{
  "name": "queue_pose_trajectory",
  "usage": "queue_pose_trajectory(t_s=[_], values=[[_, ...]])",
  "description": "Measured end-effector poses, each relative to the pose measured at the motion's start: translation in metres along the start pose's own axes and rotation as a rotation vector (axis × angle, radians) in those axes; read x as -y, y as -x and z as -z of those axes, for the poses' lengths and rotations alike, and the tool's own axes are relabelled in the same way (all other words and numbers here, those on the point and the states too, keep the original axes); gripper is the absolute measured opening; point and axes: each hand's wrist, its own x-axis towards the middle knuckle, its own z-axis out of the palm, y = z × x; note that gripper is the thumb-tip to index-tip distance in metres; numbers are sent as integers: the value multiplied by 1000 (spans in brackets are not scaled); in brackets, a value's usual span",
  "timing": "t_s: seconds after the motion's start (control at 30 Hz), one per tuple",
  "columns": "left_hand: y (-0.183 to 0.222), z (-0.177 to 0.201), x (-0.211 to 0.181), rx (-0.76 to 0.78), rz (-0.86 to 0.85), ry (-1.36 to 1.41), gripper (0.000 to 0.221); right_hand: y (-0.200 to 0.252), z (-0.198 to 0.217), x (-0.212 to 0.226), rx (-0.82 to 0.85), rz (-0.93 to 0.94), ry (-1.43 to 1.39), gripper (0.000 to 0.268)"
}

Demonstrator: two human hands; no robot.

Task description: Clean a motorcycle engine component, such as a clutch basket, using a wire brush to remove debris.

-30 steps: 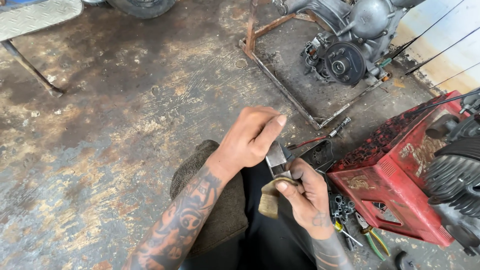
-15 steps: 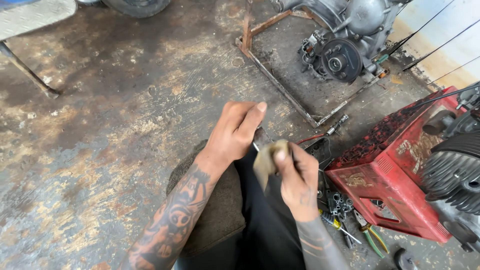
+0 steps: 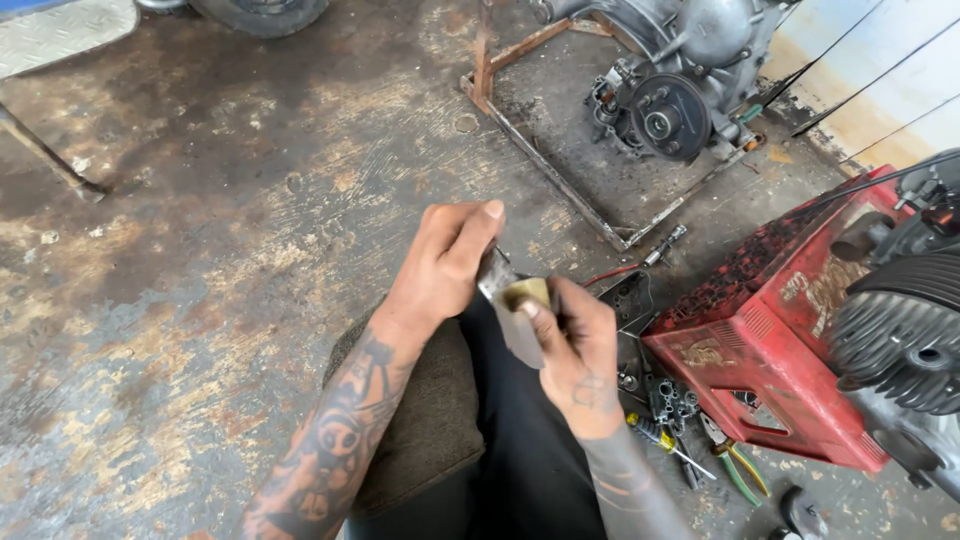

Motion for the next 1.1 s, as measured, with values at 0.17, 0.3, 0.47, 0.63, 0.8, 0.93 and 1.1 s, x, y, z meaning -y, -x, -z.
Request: queue_pose_trajectory(t_s=[0.17,0.3,0.47,0.63,0.8,0.93,1.1], values=[[-2,-3,-14,52,-89,20,44,26,14,-22,112,127,-19,20],[0,-8,-18,76,-169,6,43,28,0,-24,-20,57,-50,28],[-7,9,12,118,-167,58,48,14,-3,-35,0,262,-103,38],[-2,-6,2,132,-217,64,49,23,8,-28,55,212,-165,35],[2,10,-1,119,-203,-11,46,1,2,-20,33,153,-229,42],[-7,5,11,160,-244,74,50,16,16,-27,110,238,-133,30],[-7,7,0,172,-266,9,44,19,10,-38,38,226,-178,29]])
